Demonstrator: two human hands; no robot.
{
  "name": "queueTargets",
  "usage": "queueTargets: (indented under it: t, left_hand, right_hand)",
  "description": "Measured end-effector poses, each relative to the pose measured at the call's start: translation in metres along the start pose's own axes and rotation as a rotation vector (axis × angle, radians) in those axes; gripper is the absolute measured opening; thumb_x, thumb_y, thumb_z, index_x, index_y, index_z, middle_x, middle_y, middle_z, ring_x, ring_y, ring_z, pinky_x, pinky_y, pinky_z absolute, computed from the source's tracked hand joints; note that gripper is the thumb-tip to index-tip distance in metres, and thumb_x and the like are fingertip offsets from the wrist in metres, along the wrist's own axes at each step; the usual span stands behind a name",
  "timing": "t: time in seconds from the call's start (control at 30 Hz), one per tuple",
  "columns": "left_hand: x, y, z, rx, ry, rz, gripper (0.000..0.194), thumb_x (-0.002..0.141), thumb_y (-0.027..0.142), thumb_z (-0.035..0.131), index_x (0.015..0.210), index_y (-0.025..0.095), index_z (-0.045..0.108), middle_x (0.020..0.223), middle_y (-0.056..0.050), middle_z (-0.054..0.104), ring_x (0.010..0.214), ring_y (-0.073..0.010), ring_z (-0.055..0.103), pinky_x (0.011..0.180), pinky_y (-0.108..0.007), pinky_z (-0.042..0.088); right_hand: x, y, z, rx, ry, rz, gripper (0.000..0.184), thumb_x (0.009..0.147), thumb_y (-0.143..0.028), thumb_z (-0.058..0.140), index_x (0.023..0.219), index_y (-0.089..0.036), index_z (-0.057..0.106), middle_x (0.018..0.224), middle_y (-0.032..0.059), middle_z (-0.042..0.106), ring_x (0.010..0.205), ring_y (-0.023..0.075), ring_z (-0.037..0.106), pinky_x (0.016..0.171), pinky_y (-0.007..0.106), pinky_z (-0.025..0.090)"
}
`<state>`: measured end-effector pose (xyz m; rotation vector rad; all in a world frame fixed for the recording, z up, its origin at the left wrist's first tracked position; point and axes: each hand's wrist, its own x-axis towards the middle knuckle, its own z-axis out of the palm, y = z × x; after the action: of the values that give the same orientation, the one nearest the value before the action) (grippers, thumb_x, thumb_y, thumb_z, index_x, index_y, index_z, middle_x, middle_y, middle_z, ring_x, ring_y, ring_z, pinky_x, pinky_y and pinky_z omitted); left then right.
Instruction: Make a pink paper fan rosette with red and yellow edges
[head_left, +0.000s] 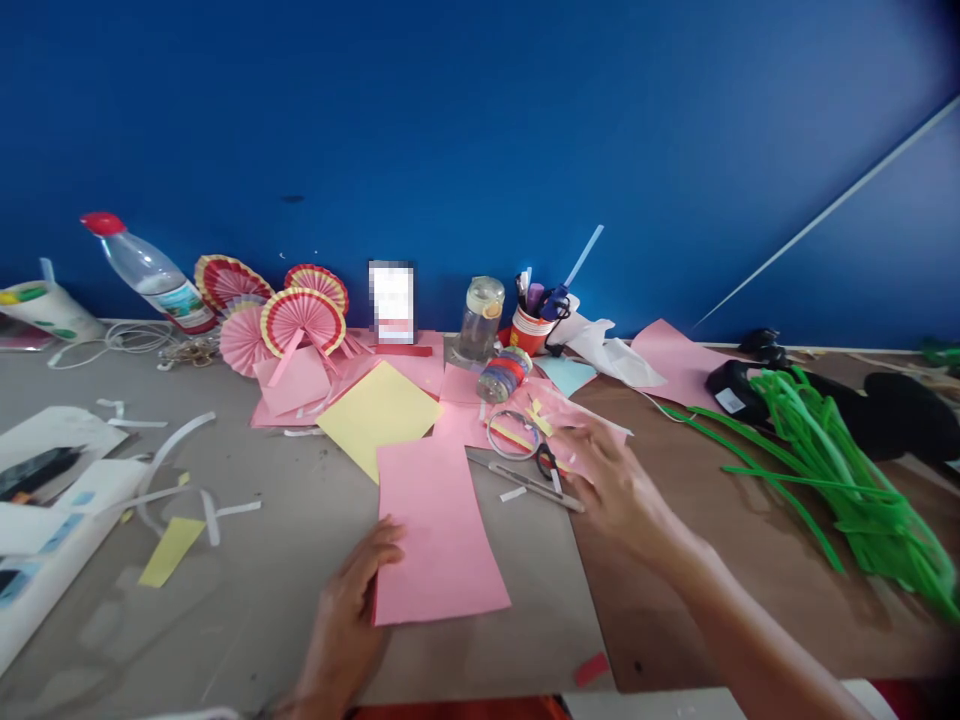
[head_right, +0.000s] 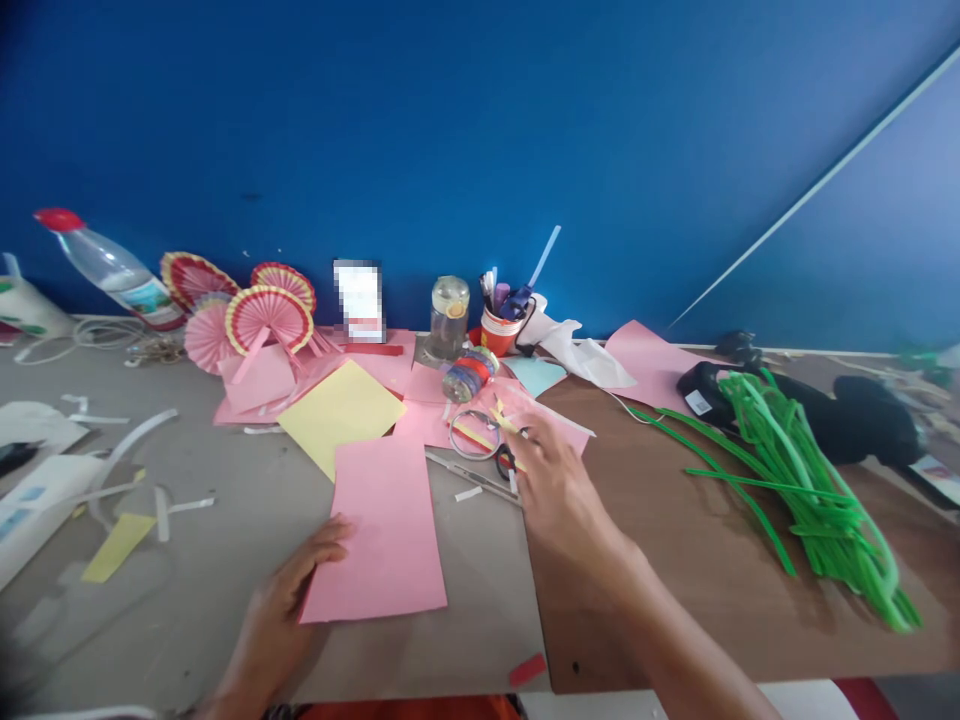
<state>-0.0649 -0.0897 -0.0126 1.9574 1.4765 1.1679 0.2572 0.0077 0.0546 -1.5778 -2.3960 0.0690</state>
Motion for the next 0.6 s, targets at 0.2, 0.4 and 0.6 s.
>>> queueTargets:
  t: [0.2,0.4,0.6]
  left_hand:
    - [0.001,0.002,-0.002,0.003,-0.038,-0.033,0.023,0.076,0.007,0.051,0.089,0.022,0.063,0.111,-0.008,0.070,0.112,-0.0225,0.062,0.088,-0.033,0.054]
    - [0.005,0.003,0.000,-0.002,-0.016,-0.049,0.027,0.073,0.006,0.052,0.092,0.021,0.062,0.111,-0.008,0.070,0.109,-0.0232,0.063,0.089,-0.034,0.054]
    - [0.001,0.005,0.002,0.244,-0.111,0.041,0.049,0.077,-0.001,0.039,0.118,0.020,0.055,0.133,-0.012,0.055,0.131,-0.0248,0.044,0.101,-0.044,0.045]
  right_hand:
    - [-0.005,-0.011,0.003,0.126,-0.050,-0.035,0.034,0.082,-0.013,0.047,0.111,-0.020,0.063,0.117,0.0129,0.055,0.106,0.0267,0.055,0.088,0.042,0.046]
    - [-0.024,-0.052,0.016,0.435,-0.234,-0.426,0.054,0.075,-0.024,0.063,0.128,-0.018,0.050,0.123,0.0139,0.052,0.115,0.0272,0.048,0.096,0.042,0.042]
    - [-0.029,-0.078,0.061,0.314,0.002,-0.509,0.023,0.085,-0.007,0.040,0.089,-0.018,0.060,0.080,0.0054,0.057,0.076,0.0175,0.049,0.075,0.036,0.038]
